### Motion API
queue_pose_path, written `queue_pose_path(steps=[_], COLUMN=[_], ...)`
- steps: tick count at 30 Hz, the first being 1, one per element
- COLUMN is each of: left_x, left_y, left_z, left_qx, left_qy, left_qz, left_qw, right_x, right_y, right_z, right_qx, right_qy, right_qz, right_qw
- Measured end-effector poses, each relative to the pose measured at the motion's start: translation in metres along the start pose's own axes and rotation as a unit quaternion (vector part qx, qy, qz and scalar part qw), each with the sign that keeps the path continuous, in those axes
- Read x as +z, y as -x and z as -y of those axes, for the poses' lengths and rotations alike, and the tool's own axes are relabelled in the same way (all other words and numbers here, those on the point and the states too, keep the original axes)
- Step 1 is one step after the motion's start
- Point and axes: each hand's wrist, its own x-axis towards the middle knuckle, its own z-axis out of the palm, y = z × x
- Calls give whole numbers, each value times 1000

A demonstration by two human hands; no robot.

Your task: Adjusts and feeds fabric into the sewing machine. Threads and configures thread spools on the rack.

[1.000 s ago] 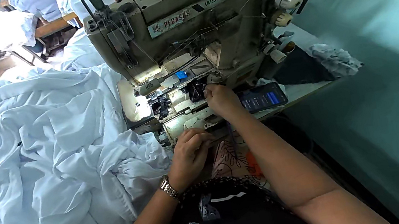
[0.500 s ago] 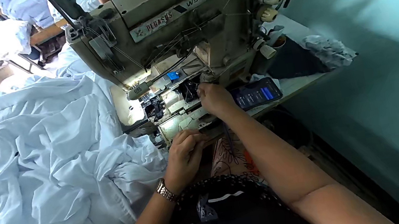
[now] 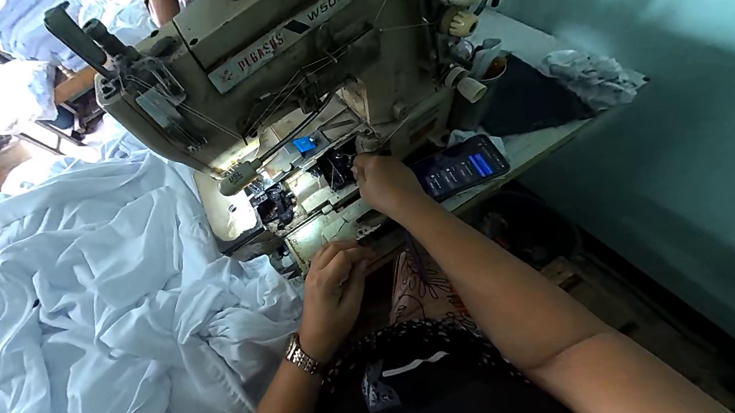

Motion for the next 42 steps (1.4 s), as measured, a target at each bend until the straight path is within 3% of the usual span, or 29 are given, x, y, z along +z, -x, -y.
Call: queue_pose_path(steps=[42], left_x=[-1], left_y=[-3], left_z=[-4], left_qx=[-12], left_qy=[-22], left_qz=[14], left_qw=[1000], right_x=[-2], right_y=[4], right_z=[-1], right_qx=[2], right_qy=[0], right_qz=[-1], right_qw=[1000])
